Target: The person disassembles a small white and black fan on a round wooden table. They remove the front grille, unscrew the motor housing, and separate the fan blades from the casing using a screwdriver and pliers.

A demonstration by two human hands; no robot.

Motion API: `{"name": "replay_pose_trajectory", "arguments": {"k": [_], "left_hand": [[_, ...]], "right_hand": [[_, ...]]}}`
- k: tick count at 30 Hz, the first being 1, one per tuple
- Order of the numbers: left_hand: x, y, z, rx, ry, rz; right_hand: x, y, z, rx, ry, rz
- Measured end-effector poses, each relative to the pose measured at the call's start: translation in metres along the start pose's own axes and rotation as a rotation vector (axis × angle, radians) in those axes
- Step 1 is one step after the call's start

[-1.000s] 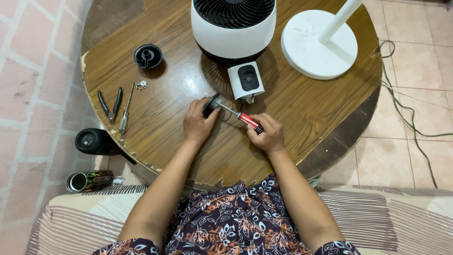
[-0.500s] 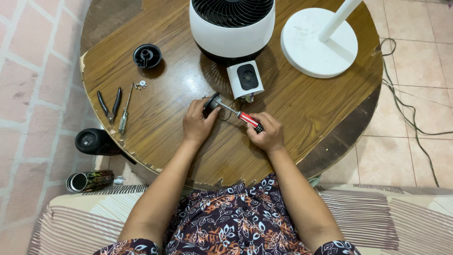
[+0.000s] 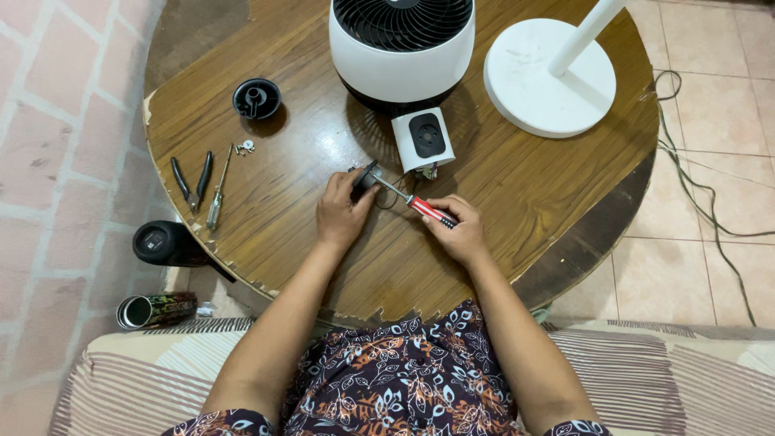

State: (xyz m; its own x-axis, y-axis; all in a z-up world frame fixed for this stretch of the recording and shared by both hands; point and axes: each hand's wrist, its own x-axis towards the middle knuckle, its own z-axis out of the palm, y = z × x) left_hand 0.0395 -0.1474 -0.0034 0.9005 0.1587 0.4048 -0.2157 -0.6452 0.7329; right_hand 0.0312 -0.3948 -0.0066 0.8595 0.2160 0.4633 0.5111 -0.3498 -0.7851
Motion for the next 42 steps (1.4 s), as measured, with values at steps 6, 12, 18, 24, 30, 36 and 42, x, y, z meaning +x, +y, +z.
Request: {"name": "replay_pose_trajectory", "arguments": {"k": [6, 12, 18, 24, 30, 36, 42], "left_hand": [[0.0, -0.002, 0.0, 0.023, 0.016, 0.069], [0.001, -0.006, 0.003, 0.022, 0.002, 0.055], [0.002, -0.013, 0.005, 0.013, -0.032, 0.046], [0.001, -0.015, 0.007, 0.006, -0.035, 0.049], [0.0, -0.011, 0.005, -0.006, -0.024, 0.057], [0.001, -0.01, 0.005, 0.006, 0.014, 0.071], [0.0, -0.01, 0.005, 0.006, -0.005, 0.055]], "right_hand": [[0.008, 0.002, -0.001, 0.734, -0.14, 0.839], [0.025, -0.009, -0.011, 0.885, -0.403, 1.058], [0.022, -0.008, -0.001, 0.53, -0.427, 0.866], [0.019, -0.034, -0.003, -0.011, -0.275, 0.071], [0.025, -0.074, -0.007, -0.707, -0.388, 0.17], [0.036, -0.066, -0.012, 0.351, -0.307, 0.625], [0.034, -0.036, -0.008, 0.763, -0.272, 1.108]]}}
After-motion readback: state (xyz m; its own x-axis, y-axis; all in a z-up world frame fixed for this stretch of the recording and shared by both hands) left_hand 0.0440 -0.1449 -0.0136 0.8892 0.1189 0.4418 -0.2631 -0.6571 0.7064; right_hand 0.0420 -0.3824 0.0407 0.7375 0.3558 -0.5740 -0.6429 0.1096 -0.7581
